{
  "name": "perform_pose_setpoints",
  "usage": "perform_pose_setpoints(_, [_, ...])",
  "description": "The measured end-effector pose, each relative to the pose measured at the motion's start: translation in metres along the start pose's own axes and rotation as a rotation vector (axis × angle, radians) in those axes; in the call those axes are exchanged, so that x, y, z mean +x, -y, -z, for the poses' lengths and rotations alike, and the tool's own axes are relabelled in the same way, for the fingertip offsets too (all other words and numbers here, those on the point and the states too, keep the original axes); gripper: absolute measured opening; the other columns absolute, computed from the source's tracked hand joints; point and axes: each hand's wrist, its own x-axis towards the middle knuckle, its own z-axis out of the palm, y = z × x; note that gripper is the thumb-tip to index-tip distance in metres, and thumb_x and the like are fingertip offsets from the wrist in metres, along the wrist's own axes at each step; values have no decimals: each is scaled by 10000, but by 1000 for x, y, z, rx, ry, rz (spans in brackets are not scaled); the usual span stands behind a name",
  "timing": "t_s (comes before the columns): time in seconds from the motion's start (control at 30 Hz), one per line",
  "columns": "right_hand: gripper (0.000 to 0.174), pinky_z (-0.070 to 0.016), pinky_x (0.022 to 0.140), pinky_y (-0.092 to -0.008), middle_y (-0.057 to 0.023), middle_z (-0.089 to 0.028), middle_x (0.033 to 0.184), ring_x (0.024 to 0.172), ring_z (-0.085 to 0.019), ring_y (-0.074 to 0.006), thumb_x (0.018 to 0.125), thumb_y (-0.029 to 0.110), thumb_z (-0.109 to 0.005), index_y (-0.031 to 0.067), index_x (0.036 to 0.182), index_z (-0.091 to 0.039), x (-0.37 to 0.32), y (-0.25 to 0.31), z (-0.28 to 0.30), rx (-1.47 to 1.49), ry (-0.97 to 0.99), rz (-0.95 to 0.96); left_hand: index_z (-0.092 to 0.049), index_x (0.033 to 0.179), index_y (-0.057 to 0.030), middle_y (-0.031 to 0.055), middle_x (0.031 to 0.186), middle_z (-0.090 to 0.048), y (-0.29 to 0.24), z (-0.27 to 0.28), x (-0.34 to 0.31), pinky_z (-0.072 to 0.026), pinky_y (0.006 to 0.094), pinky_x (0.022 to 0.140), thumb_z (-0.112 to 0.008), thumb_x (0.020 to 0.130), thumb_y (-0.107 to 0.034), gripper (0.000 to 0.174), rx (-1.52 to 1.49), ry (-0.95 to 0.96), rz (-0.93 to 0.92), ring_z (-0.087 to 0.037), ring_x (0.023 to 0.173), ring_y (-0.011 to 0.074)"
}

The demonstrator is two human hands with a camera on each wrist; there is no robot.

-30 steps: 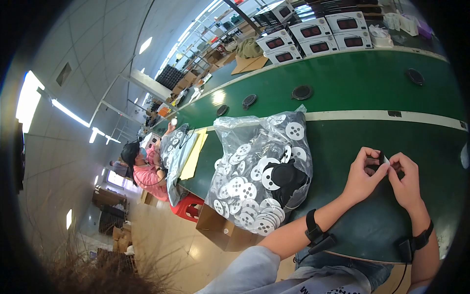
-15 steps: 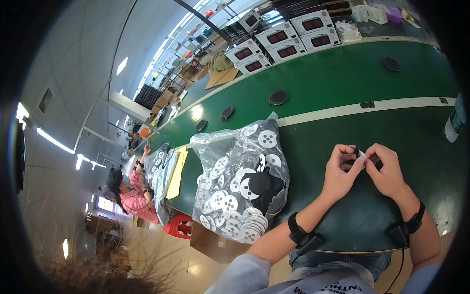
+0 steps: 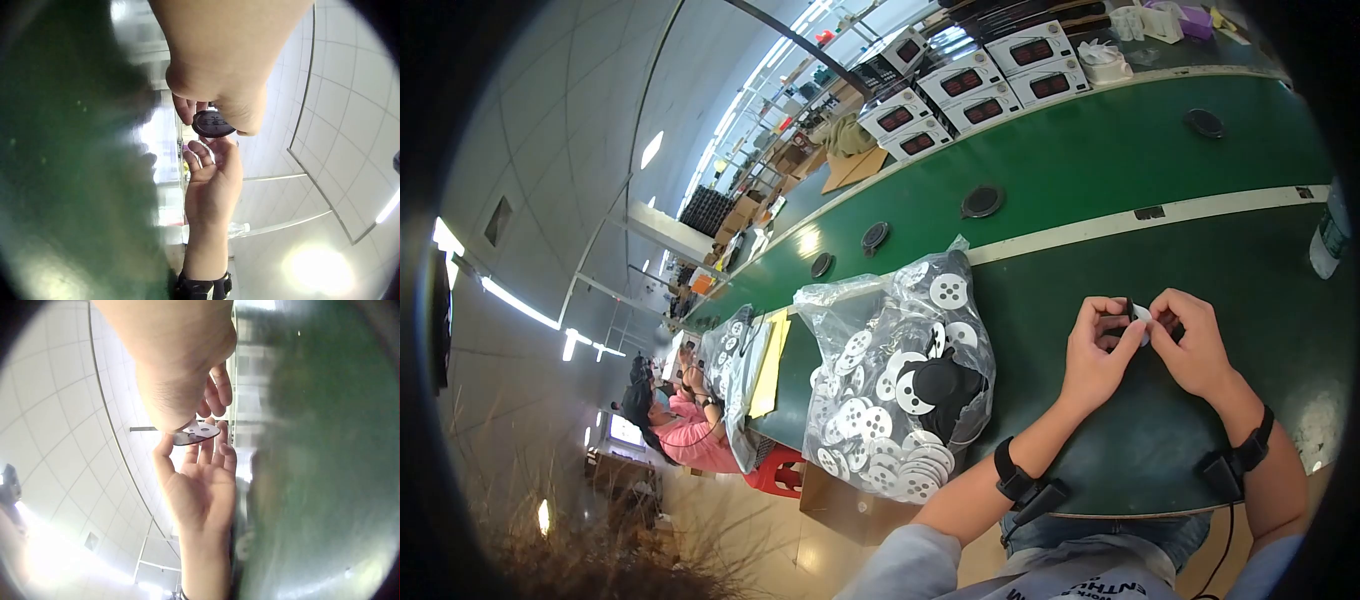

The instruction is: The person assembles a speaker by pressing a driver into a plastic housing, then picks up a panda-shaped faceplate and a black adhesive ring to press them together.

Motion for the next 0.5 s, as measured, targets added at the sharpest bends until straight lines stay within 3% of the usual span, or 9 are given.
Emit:
perform_pose_setpoints(0.23, [55,-478,588,-264,-79,-606,760,643,-605,-131,839,16,-638,-7,857,-591,-1,1,2,14,11,15,-473,1123,-36,127,1251,-566,6,0,-1,-547,326,892,-683,923,-51,291,-33,2,-2,-596,1083,180])
perform_pose_setpoints(0.37, [76,-491,576,-280,-77,-619,756,634,-613,-134,852,55,-662,4,872,-610,-4,-3,4,30,5,-9,-493,1113,-19,153,1253,-580,6,1,-1,-560,309,838,-702,916,-74,293,-22,5,-49,-622,1080,210])
perform_pose_setpoints(0.5, [127,-489,570,-276,-65,-616,743,615,-601,-136,879,113,-683,10,866,-610,-4,4,12,-5,49,-17,-490,1110,-20,168,1269,-575,-2,-1,-2,-558,317,870,-680,927,-52,266,-21,16,0,-619,1115,221])
